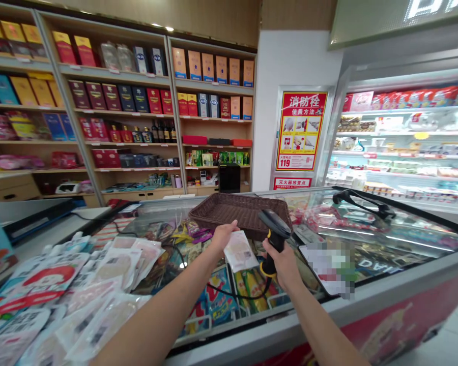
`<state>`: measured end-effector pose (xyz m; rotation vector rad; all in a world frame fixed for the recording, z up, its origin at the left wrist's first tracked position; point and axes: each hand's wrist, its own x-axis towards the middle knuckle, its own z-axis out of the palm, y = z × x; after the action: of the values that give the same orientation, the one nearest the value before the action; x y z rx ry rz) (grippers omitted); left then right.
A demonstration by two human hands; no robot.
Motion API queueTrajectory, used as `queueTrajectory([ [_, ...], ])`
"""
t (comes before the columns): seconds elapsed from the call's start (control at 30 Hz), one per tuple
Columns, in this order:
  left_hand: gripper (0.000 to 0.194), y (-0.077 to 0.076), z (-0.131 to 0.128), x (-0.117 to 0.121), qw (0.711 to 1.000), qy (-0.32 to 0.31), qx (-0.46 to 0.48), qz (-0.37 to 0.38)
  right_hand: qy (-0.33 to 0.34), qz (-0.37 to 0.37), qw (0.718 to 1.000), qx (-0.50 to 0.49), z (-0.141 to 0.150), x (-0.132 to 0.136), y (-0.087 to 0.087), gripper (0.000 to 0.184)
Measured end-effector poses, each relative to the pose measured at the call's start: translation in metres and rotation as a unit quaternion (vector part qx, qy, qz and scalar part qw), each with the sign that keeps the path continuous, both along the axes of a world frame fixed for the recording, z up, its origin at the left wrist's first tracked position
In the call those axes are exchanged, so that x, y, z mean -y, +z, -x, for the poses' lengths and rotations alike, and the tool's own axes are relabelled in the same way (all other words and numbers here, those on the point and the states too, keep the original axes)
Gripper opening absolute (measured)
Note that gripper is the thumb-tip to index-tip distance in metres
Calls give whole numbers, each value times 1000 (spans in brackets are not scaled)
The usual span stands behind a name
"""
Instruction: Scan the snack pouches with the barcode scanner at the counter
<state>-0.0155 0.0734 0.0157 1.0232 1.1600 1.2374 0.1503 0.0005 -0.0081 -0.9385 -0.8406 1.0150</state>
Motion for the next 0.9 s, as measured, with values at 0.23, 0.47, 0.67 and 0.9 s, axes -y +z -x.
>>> queueTrajectory([
  [0.23,41,21,81,30,976,47,-119,-177,334,45,940,-44,69,-19,13,44],
  [0.47,43,11,117,21,926,173,-273,-196,368,83,919,-117,115,-45,8,37],
  [0.67,45,8,117,33,980,171,-22,-99,323,34,942,-79,112,-44,-2,45],
  [0.9,57,-11,104,63,996,-26,84,-15,199,10,975,-95,104,-54,-7,43],
])
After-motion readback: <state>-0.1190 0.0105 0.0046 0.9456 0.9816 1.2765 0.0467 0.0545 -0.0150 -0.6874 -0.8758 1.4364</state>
